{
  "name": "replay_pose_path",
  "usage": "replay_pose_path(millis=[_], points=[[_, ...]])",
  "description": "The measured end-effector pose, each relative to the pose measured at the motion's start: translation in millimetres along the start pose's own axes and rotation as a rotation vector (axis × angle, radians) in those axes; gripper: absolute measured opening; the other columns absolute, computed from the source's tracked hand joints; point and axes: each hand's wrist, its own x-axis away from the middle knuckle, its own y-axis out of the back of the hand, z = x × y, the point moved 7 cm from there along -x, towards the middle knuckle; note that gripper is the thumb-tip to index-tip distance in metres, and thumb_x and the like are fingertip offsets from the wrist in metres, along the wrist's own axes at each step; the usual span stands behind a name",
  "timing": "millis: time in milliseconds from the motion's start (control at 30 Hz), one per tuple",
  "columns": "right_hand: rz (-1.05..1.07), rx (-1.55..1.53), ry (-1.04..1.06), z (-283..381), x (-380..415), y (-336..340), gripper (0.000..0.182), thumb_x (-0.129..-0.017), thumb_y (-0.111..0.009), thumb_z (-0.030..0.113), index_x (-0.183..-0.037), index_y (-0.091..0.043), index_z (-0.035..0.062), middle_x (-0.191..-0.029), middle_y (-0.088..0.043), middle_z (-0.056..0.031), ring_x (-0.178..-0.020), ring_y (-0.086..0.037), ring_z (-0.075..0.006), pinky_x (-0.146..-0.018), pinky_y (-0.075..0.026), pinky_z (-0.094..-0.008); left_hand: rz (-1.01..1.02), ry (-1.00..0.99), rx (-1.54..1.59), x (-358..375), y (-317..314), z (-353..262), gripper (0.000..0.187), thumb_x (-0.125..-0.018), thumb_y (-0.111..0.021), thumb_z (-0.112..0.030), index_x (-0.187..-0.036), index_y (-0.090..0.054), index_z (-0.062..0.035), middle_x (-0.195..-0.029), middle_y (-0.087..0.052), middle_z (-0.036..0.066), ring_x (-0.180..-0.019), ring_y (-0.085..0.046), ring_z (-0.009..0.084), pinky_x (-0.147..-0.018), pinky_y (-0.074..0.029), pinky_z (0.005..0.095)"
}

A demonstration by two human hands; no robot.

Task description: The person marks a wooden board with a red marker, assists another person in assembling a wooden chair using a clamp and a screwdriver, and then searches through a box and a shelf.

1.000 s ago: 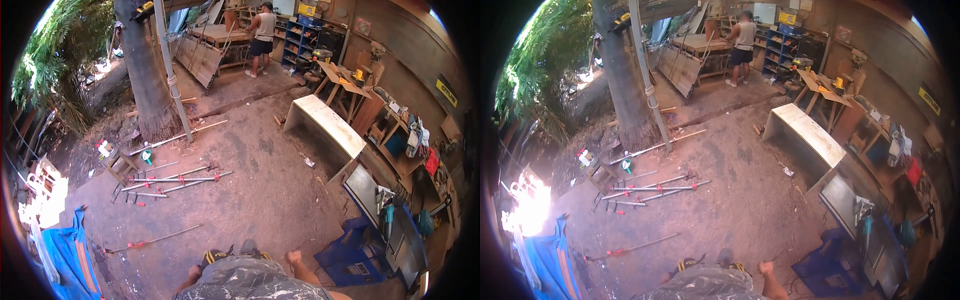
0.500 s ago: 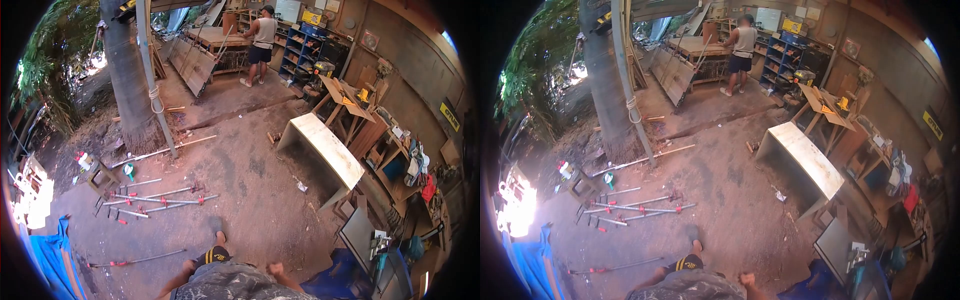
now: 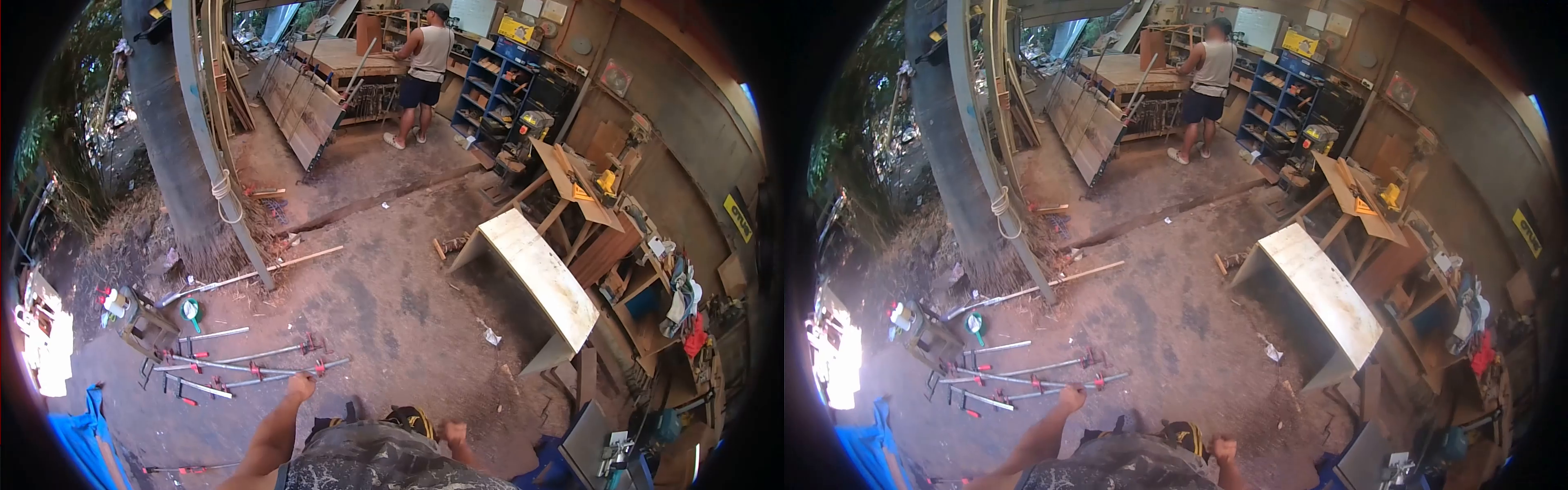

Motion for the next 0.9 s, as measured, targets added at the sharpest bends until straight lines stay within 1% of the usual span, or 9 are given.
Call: replay_pose_path(millis=[33, 300, 367, 467, 567, 667, 700, 800, 900], points=[[-0.112, -0.318, -0.207, 97, 30, 16, 0.026, -0.089, -0.053, 0.014, -0.108, -0.061, -0.0021, -0.093, -0.066, -0.0166, -0.078, -0.065, -0.0238, -0.064, -0.054, -0.0347, -0.002, 0.003, -0.007, -12, 3, -3, 0.028, -0.080, -0.050, -0.026, -0.090, -0.070, -0.0089, -0.092, -0.065, 0.021, -0.089, -0.063, 0.0402, -0.080, -0.051, 0.0464], [0.052, -0.226, -0.195, 172, -76, -4, 0.029, -0.089, -0.049, 0.015, -0.107, -0.059, -0.0053, -0.091, -0.066, -0.0180, -0.077, -0.065, -0.0267, -0.069, -0.053, -0.0386, 0.346, 0.042, -0.167, -30, -66, 15, 0.036, -0.081, -0.048, -0.034, -0.095, -0.071, -0.0105, -0.100, -0.066, 0.020, -0.097, -0.062, 0.0365, -0.088, -0.048, 0.0439], [0.419, 0.911, 0.439, 120, -156, -38, 0.036, -0.086, -0.051, 0.026, -0.115, -0.060, 0.0057, -0.097, -0.067, -0.0167, -0.092, -0.066, -0.0277, -0.084, -0.050, -0.0392, 0.478, 0.096, -0.212, -32, -84, 21, 0.040, -0.082, -0.048, -0.038, -0.098, -0.070, -0.0086, -0.106, -0.065, 0.020, -0.100, -0.062, 0.0357, -0.089, -0.048, 0.0427], [0.306, 0.589, 0.009, 135, -203, -8, 0.032, -0.087, -0.050, 0.025, -0.110, -0.061, 0.0055, -0.092, -0.067, -0.0149, -0.087, -0.066, -0.0262, -0.078, -0.051, -0.0393, 0.538, 0.396, 0.002, -36, -87, 24, 0.045, -0.083, -0.051, -0.042, -0.103, -0.069, -0.0062, -0.115, -0.061, 0.021, -0.104, -0.061, 0.0358, -0.090, -0.047, 0.0418], [0.252, 0.402, -0.073, 187, -263, 17, 0.029, -0.088, -0.049, 0.024, -0.105, -0.062, 0.0054, -0.086, -0.068, -0.0131, -0.082, -0.066, -0.0246, -0.072, -0.051, -0.0393, 0.483, 0.472, -0.087, -72, -85, 2, 0.044, -0.083, -0.052, -0.043, -0.103, -0.069, -0.0068, -0.113, -0.061, 0.022, -0.103, -0.061, 0.0359, -0.089, -0.047, 0.0425], [0.223, 0.103, 0.005, 254, -337, 43, 0.027, -0.089, -0.048, 0.024, -0.100, -0.064, 0.0053, -0.081, -0.068, -0.0113, -0.077, -0.067, -0.0231, -0.067, -0.052, -0.0394, 0.088, 0.424, 0.065, -141, -78, -39, 0.043, -0.083, -0.052, -0.042, -0.101, -0.069, -0.0080, -0.110, -0.063, 0.023, -0.103, -0.061, 0.0357, -0.087, -0.048, 0.0436], [0.214, 0.018, 0.063, 276, -362, 52, 0.026, -0.089, -0.047, 0.024, -0.098, -0.064, 0.0053, -0.079, -0.068, -0.0107, -0.075, -0.067, -0.0225, -0.065, -0.052, -0.0394, 0.204, 0.362, 0.136, -182, -91, -48, 0.041, -0.084, -0.050, -0.039, -0.099, -0.069, -0.0058, -0.106, -0.064, 0.023, -0.100, -0.062, 0.0367, -0.084, -0.049, 0.0453], [-0.132, 0.482, 0.490, 293, -523, 80, 0.023, -0.085, -0.053, 0.021, -0.095, -0.063, 0.0035, -0.076, -0.067, -0.0099, -0.066, -0.065, -0.0197, -0.055, -0.052, -0.0327, 0.215, 0.245, -0.089, -261, -39, -139, 0.033, -0.084, -0.050, -0.030, -0.096, -0.069, -0.0049, -0.102, -0.065, 0.022, -0.093, -0.064, 0.0387, -0.079, -0.051, 0.0463], [-0.046, -0.199, 0.353, 417, -500, 126, 0.021, -0.084, -0.056, 0.017, -0.094, -0.063, 0.0010, -0.075, -0.065, -0.0104, -0.065, -0.064, -0.0202, -0.051, -0.052, -0.0334, 0.194, -0.013, -0.192, -333, -49, -161, 0.032, -0.084, -0.051, -0.026, -0.102, -0.068, -0.0068, -0.103, -0.065, 0.020, -0.094, -0.064, 0.0352, -0.082, -0.051, 0.0433]])
